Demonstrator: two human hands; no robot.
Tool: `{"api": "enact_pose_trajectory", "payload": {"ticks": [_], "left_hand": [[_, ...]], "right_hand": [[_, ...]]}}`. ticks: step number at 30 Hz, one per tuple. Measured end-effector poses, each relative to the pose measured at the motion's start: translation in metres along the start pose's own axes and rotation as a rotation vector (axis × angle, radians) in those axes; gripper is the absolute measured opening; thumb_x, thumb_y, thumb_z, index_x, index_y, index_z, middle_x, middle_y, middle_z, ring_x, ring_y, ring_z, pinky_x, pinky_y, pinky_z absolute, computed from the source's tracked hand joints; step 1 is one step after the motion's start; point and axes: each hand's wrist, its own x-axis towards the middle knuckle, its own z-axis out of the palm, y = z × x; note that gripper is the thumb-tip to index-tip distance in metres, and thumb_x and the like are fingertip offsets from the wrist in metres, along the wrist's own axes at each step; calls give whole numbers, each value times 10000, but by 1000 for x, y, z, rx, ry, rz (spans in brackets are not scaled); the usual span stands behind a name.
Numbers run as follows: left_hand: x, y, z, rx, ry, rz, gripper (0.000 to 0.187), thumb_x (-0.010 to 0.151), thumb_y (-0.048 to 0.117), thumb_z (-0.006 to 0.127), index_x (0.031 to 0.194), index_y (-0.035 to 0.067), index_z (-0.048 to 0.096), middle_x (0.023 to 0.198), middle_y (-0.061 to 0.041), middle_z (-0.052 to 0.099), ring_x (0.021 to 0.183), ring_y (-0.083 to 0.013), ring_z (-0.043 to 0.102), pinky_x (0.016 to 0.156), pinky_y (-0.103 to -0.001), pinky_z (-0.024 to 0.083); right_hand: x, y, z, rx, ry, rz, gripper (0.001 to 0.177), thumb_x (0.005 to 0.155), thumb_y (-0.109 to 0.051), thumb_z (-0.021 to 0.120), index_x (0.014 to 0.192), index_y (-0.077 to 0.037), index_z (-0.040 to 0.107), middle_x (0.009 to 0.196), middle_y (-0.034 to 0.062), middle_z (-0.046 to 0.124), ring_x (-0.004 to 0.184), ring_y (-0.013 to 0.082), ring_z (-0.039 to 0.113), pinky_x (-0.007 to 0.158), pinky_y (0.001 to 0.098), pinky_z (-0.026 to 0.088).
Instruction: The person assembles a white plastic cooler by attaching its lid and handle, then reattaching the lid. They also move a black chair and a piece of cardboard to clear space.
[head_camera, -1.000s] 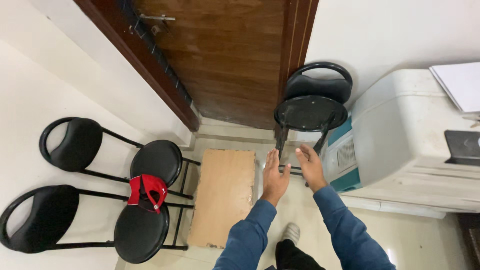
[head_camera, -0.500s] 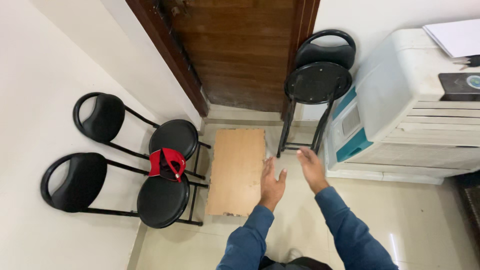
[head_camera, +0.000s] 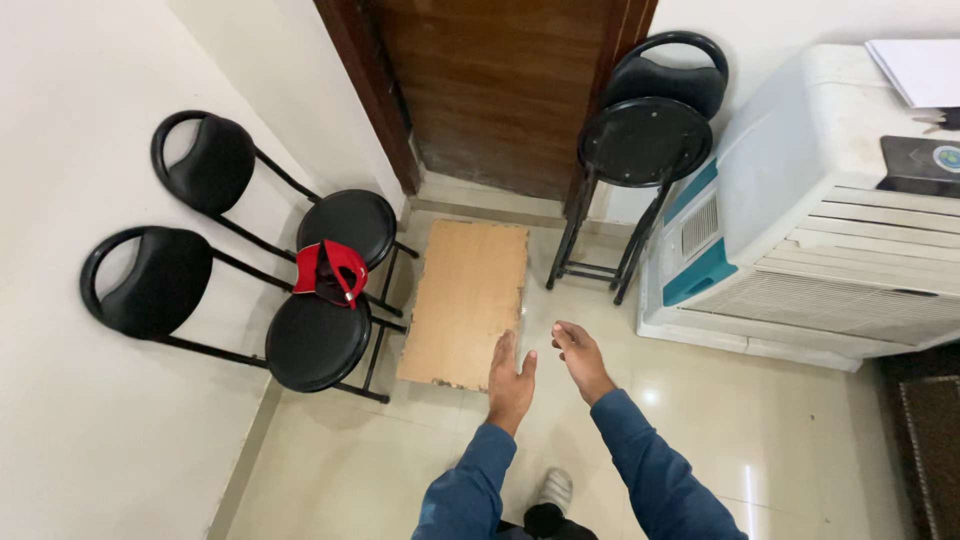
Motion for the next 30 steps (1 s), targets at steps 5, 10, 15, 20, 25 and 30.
{"api": "enact_pose_trajectory", "payload": {"ticks": [5,10,15,20,25,30], "left_hand": [[1,-8,-30,-82,19,-49,632,969,256,659,1488,-34,441,1536,-234,474,1463,-356,407,1200,-410,320],[7,-37,-78,-91,35,-53,634,981,268,648,1496,-34,438,1543,-231,472,1471,-349,401,1204,-403,318],[13,-82,-133,-161,38,-110,632,973,246,644,1499,-33,435,1560,-220,459,1481,-338,390,1211,-401,302],[23,-127,-186,-192,44,-145,634,978,243,645,1502,-39,424,1570,-221,445,1491,-336,379,1218,-402,294],[34,-163,-239,-159,59,-177,641,981,267,633,1509,-28,420,1570,-217,443,1476,-341,383,1209,-402,296],[43,-188,-270,-189,124,-168,641,984,275,644,1504,-34,431,1567,-225,453,1484,-348,385,1213,-410,295]], "right_hand": [[-13,6,27,-29,-25,24,502,983,-414,608,1336,-58,633,1182,54,699,1072,183,661,892,352,506],[-17,10,74,15,15,29,507,987,-404,597,1346,-47,610,1232,67,691,1118,201,656,922,365,503],[-28,11,133,56,13,57,526,984,-405,603,1360,-38,593,1263,94,680,1138,211,648,937,368,497],[-33,9,204,31,-21,78,534,990,-417,591,1366,-38,589,1276,106,680,1143,222,651,947,371,494],[-33,4,262,-6,-64,79,517,996,-405,579,1353,-32,601,1287,107,679,1167,222,652,961,376,497],[-22,-1,303,7,-111,97,494,998,-407,571,1349,-61,601,1287,90,674,1166,218,650,960,377,493]]}}
